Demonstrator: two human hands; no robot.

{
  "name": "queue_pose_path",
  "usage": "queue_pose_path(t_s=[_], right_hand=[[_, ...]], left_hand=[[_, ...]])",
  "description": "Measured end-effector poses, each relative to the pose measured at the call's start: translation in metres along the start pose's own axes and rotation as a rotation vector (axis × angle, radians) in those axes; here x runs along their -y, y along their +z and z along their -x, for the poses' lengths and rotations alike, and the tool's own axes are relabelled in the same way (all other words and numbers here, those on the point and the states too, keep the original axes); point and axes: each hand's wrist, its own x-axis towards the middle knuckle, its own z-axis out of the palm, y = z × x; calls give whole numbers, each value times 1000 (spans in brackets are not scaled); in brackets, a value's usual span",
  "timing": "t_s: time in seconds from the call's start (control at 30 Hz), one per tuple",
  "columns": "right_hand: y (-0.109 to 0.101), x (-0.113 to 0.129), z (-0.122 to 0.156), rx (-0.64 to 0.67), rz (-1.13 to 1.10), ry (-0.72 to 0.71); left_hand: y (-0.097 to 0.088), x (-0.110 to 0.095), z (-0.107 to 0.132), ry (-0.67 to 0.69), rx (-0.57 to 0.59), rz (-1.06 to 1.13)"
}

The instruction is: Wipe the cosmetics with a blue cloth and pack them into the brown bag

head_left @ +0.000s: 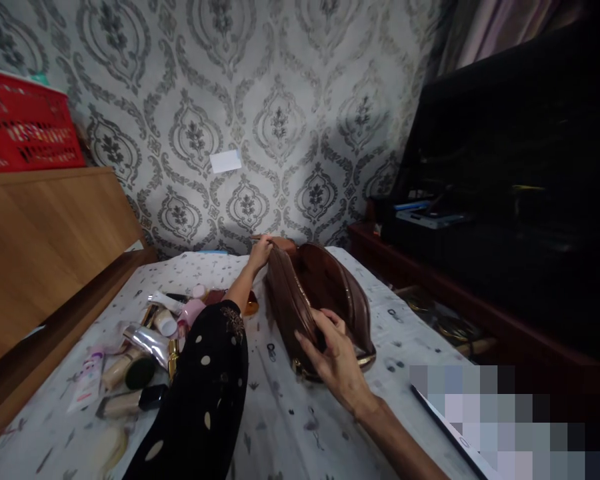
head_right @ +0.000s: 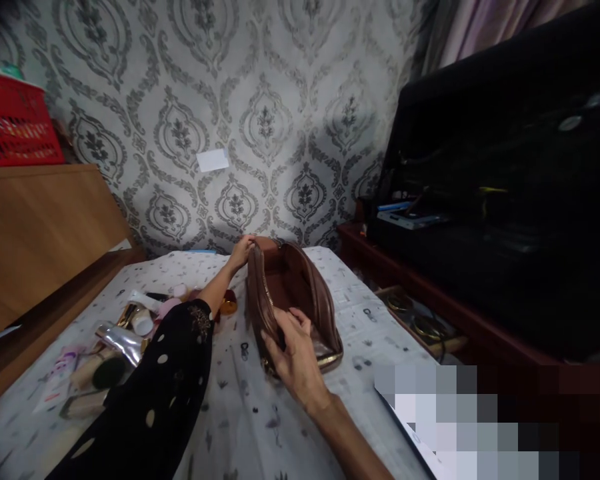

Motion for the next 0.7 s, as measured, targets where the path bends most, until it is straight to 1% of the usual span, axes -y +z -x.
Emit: queue_pose_path(t_s=[0.07, 0.13, 0.2, 0.27, 0.33, 0.37, 0.4, 0.43, 0.47, 0.5, 0.53, 0.57, 0.63, 0.7], right_hand=[[1, -6, 0, -8, 10, 55], [1, -10, 2, -30, 29, 104], [0, -10, 4, -34, 69, 128], [-2, -3, 5, -54, 130, 113], [-2, 13, 5, -126, 191, 57], [-1, 24, 6, -169, 209, 13], [2, 35, 6, -195, 218, -40], [6, 47, 6, -194, 220, -95], [12, 59, 6, -168, 222, -144], [19, 69, 5, -131, 226, -180], [26, 78, 5, -98, 238, -200], [34, 85, 3, -74, 252, -203], [48, 95, 1, -67, 269, -186], [58, 100, 0, -66, 272, -185]], left_hand=[[-16, -1, 6, -61, 49, -46], [-42, -4, 13, -121, 114, -77], [-79, -7, 23, -175, 175, -92], [-127, -11, 42, -219, 221, -98], [-178, -14, 72, -242, 266, -112], [-202, -15, 93, -212, 321, -138], [-223, -16, 117, -180, 355, -175], [-239, -17, 143, -148, 357, -215], [-251, -16, 171, -119, 340, -263], [-258, -14, 200, -95, 306, -317], [-261, -11, 228, -71, 256, -376], [-260, -7, 255, -46, 205, -436], [-250, 2, 300, -41, 161, -553], [-236, 11, 330, -100, 124, -655]])
